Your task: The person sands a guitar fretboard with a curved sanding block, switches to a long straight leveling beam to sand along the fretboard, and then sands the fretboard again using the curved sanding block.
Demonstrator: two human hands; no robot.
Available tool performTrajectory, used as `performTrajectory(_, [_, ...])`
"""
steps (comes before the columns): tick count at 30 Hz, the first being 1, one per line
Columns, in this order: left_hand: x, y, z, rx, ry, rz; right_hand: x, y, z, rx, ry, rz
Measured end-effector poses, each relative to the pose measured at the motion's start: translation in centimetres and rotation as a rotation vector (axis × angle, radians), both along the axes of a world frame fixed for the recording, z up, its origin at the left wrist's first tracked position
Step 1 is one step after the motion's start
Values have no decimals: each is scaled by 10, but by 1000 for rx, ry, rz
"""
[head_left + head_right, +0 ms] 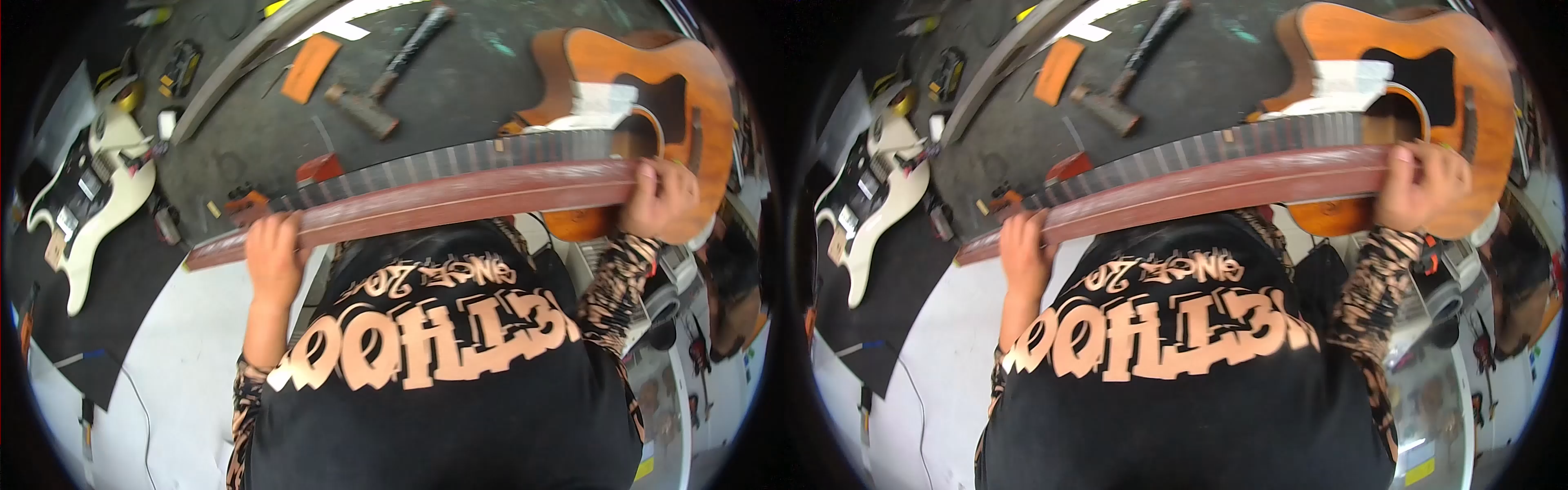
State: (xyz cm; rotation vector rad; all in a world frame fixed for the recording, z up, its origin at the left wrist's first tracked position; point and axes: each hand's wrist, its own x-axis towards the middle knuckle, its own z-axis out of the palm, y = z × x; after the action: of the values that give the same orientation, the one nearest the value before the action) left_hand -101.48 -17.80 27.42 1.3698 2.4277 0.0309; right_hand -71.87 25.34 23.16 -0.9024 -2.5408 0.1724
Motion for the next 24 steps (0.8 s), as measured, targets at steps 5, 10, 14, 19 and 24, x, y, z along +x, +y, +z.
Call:
performTrajectory(5, [-13,-41,-7,-66,78,9,-22,-40,0,-39,43,-6])
performTrajectory(10, [11,8,-5,-11,-31,-42,5,7,-1,15,11,-45])
performTrajectory(14, [1,-17,-1,-49,11,28,-13,-24,-3,-30,61,-87])
performTrajectory(19, [-8,-34,7,-115,37,41,-21,-36,2,-62,113,-95])
performTrajectory(24, [13,19,12,-90,0,-35,8,5,-4,35,27,-73])
